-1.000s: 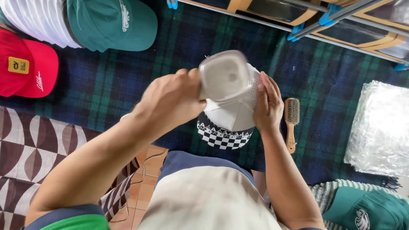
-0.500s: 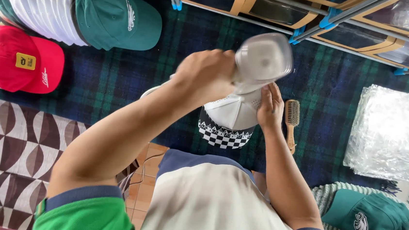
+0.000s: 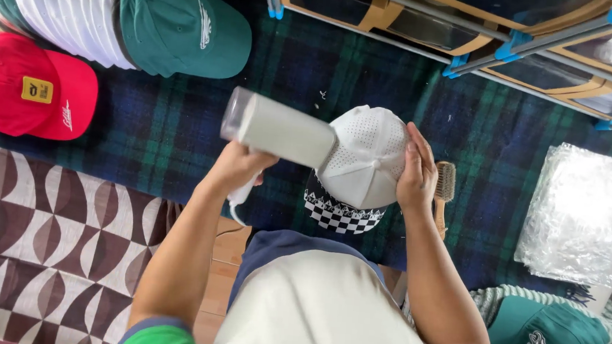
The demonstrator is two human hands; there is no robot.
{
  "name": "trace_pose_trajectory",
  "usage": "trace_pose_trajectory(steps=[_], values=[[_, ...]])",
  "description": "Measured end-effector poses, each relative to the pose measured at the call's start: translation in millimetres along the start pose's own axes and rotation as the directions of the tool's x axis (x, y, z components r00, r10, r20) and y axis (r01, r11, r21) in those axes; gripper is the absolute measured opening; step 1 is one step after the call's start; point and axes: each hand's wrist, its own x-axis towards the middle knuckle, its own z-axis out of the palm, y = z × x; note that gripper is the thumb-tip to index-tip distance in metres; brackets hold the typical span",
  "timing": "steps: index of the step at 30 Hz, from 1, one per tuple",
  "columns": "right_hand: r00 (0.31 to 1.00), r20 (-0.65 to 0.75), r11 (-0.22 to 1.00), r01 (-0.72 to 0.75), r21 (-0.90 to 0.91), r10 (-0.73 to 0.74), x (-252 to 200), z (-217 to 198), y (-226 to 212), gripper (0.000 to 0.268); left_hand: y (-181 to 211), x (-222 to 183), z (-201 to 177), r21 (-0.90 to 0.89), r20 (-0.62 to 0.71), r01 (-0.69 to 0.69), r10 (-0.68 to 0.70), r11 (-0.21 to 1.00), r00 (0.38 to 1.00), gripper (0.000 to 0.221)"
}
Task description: Using a handheld steamer to remove wrinkles and shape a baseball cap.
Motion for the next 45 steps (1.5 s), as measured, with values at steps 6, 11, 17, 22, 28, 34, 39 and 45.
trace_pose_trajectory(steps=[6,11,17,22,28,34,39,45], values=[[1.000,-0.003,0.999,-0.030,-0.036,0.030,-1.6,2.0,-4.2,0.041,-91.0,40.9,-1.7,-0.301,0.099,0.158,-0.134,0.941,0.986,0.032],[1.000,-0.003,0.999,-0.010,-0.036,0.010,2.4,1.1,4.1,0.041,-32.5,16.8,-13.1,-0.157,0.088,0.087,-0.073,0.984,0.993,0.039],[1.000,-0.023,1.000,-0.008,-0.010,0.008,2.5,0.8,5.7,0.039,93.9,55.9,-6.1,0.230,0.233,-0.152,0.098,0.961,0.967,0.043],[1.000,-0.002,1.000,0.005,-0.026,-0.005,2.3,1.2,0.2,0.040,109.4,114.6,5.4,0.547,0.187,0.047,-0.177,0.836,0.966,0.064],[0.999,-0.035,1.000,-0.001,0.008,0.001,2.2,3.0,1.9,0.038,48.2,110.6,-12.7,0.388,0.167,0.243,-0.327,0.889,0.930,0.028],[0.996,-0.061,0.996,0.070,0.052,-0.067,-2.3,5.3,14.8,0.037,3.1,23.5,-35.3,0.127,0.116,0.326,-0.340,0.937,0.933,0.027],[0.791,-0.136,0.797,0.564,-0.214,-0.597,-55.0,-5.2,-28.7,0.016,-13.1,-53.7,-3.7,-0.051,-0.155,0.039,-0.046,0.998,0.987,0.047],[0.789,0.308,0.847,0.495,0.193,-0.532,-114.2,1.5,-92.6,0.066,19.6,-97.5,90.6,-0.296,-0.058,-0.382,0.383,0.875,0.922,0.044]])
